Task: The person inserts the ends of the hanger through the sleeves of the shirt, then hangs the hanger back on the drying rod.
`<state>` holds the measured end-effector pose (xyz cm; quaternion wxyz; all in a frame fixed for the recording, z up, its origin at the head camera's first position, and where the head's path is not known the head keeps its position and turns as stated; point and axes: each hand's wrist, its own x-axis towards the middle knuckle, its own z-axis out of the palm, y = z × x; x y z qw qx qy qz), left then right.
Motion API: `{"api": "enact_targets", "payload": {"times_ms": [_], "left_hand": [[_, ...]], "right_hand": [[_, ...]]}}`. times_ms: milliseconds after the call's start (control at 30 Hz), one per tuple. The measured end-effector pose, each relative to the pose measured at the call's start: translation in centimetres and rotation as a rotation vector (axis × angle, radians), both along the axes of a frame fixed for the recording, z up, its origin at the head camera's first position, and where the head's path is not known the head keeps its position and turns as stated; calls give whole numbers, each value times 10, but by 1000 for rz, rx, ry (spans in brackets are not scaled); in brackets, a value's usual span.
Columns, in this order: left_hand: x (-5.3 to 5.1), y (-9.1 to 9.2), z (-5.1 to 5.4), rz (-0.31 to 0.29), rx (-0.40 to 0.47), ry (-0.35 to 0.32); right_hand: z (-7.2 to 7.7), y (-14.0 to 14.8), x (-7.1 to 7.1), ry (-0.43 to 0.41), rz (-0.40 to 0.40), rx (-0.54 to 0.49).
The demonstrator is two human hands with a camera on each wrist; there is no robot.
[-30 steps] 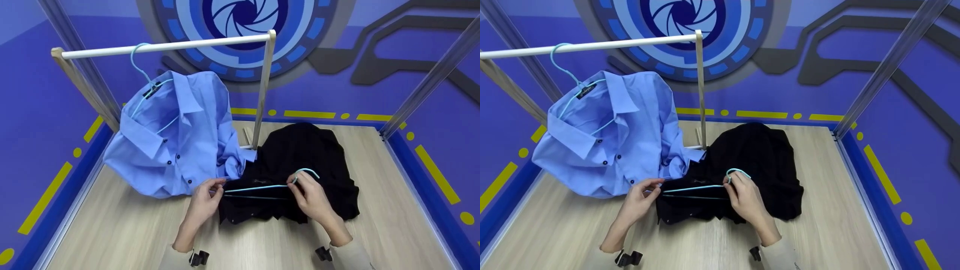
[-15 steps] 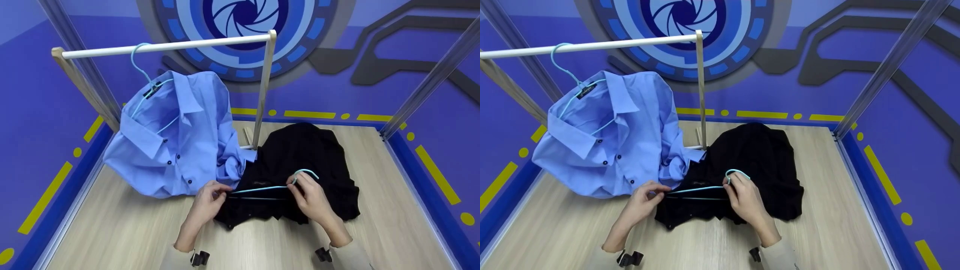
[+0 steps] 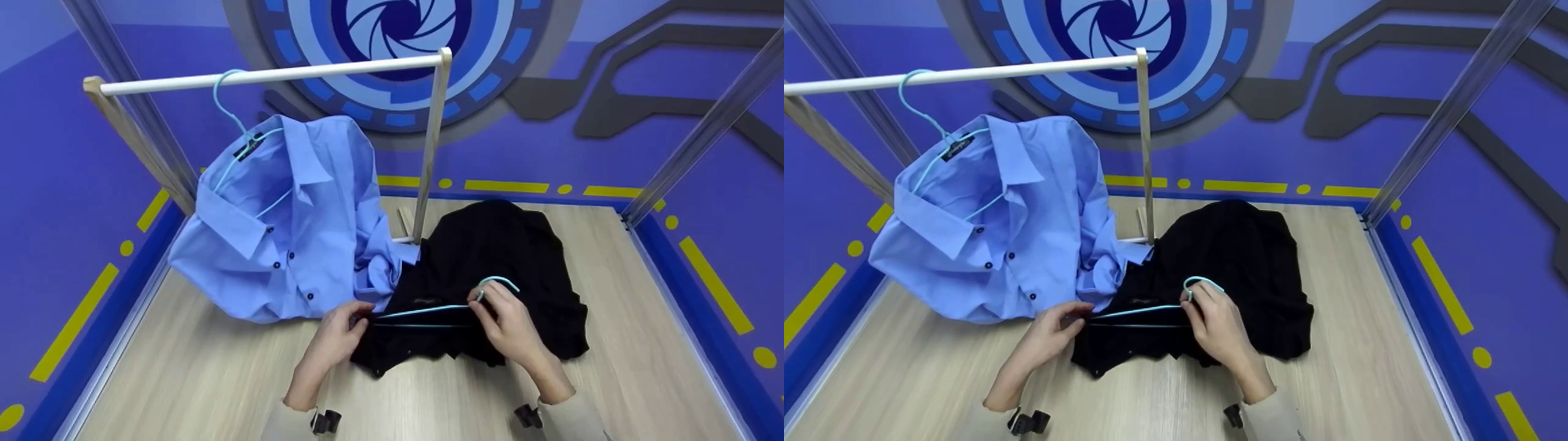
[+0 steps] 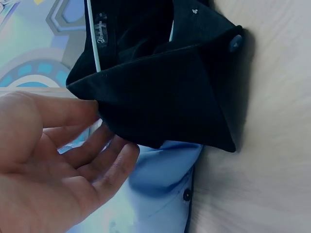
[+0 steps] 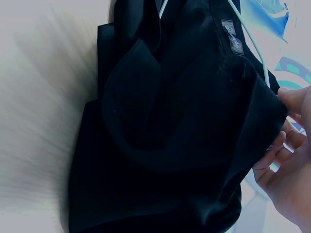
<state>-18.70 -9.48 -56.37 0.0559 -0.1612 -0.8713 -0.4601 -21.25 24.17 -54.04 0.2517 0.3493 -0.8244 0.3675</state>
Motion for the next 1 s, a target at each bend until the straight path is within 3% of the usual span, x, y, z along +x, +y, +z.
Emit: {"api": "enact_targets", "payload": {"times_ms": [333, 1000], "left_hand": [[-1, -2, -2, -1, -12, -10], [-3, 5, 3, -51, 13, 21]], "right_hand": [[0, 1, 0, -10, 1, -5], [3, 0, 2, -16, 17, -16]]}}
